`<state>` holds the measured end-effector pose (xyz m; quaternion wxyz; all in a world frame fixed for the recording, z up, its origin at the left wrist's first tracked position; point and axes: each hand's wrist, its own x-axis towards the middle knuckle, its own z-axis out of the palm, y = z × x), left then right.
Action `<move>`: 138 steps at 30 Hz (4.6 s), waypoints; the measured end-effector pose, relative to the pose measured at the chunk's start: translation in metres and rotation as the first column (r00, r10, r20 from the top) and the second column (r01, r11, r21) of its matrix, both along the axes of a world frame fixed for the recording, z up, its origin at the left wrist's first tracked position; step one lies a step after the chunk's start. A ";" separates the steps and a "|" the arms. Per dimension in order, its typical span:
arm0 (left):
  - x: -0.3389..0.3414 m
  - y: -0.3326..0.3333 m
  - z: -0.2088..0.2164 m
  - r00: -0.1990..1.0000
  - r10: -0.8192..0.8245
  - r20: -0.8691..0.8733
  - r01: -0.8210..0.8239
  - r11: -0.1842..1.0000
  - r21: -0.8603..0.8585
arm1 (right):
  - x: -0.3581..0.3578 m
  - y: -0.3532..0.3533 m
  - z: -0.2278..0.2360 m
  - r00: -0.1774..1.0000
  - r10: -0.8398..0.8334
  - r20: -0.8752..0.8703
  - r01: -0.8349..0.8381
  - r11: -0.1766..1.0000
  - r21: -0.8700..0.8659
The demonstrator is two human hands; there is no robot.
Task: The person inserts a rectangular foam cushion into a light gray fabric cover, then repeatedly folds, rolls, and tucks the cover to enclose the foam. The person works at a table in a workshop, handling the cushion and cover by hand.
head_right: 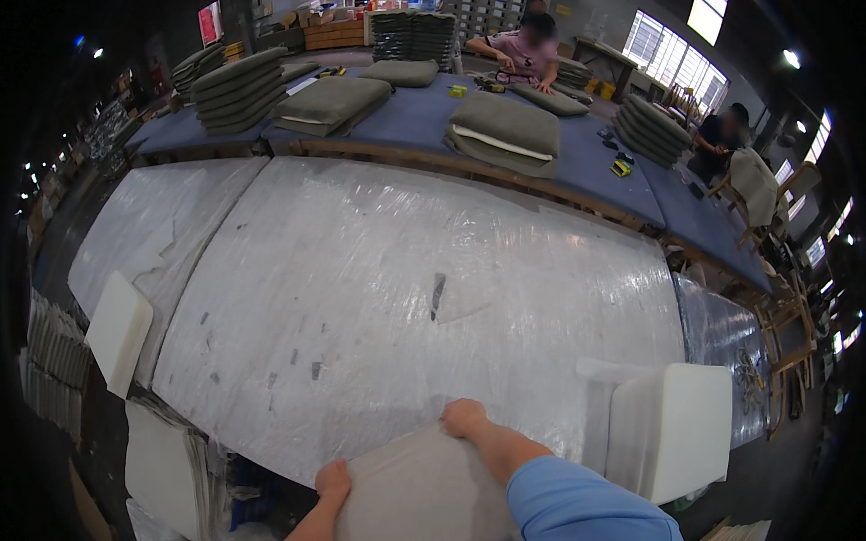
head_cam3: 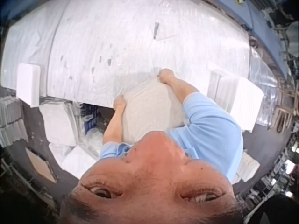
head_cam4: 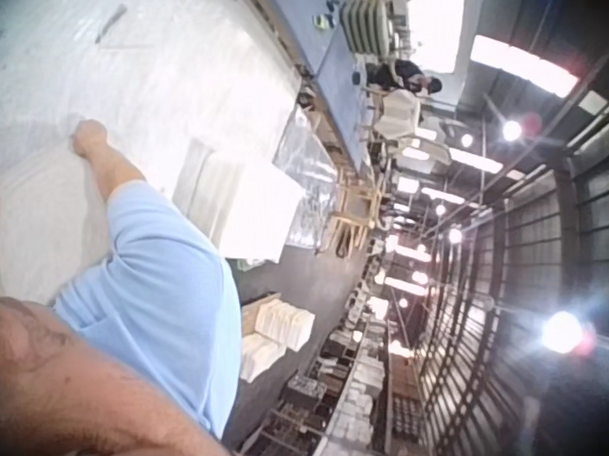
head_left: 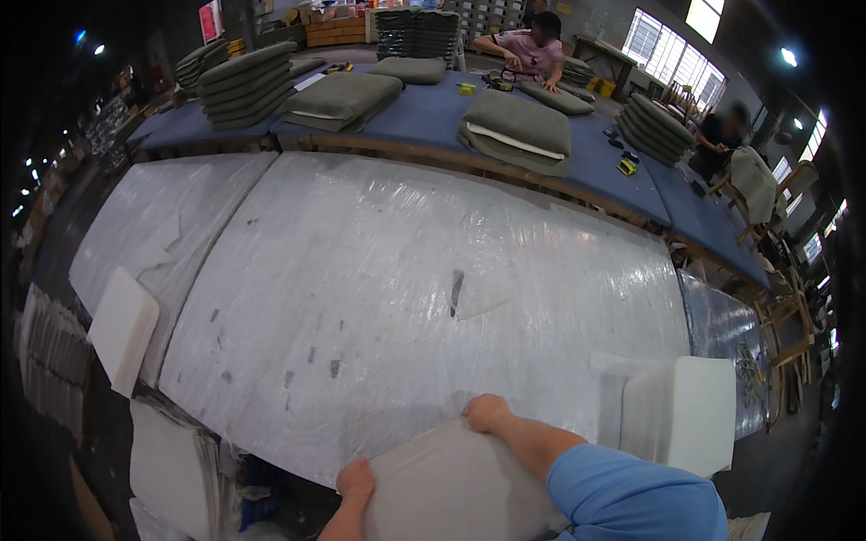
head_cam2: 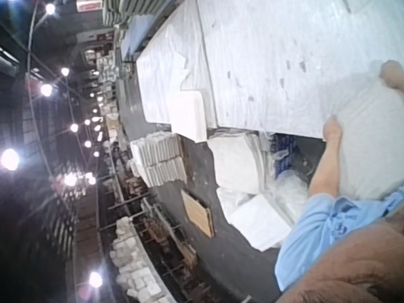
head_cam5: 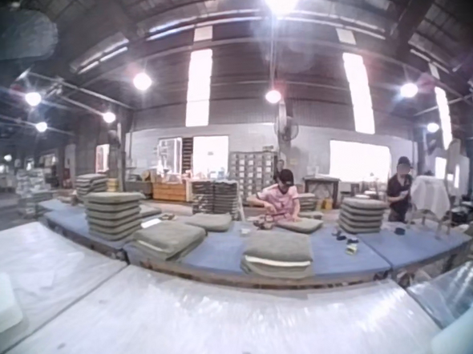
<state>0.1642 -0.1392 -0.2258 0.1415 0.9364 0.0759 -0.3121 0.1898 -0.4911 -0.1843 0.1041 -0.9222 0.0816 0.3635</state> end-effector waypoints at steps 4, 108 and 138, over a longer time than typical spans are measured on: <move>-0.004 0.000 -0.001 1.000 0.008 0.027 -0.008 1.000 -0.017 | -0.002 -0.001 -0.001 0.999 -0.028 -0.030 0.028 1.000 0.002; 0.006 -0.037 0.008 0.993 -0.052 0.109 0.068 0.986 -0.150 | 0.012 0.012 -0.018 0.968 -0.249 0.020 0.249 0.968 -0.016; 0.001 -0.033 0.020 0.984 0.028 0.176 -0.001 0.988 -0.152 | 0.006 0.084 0.002 0.991 -0.133 -0.029 0.135 0.986 0.101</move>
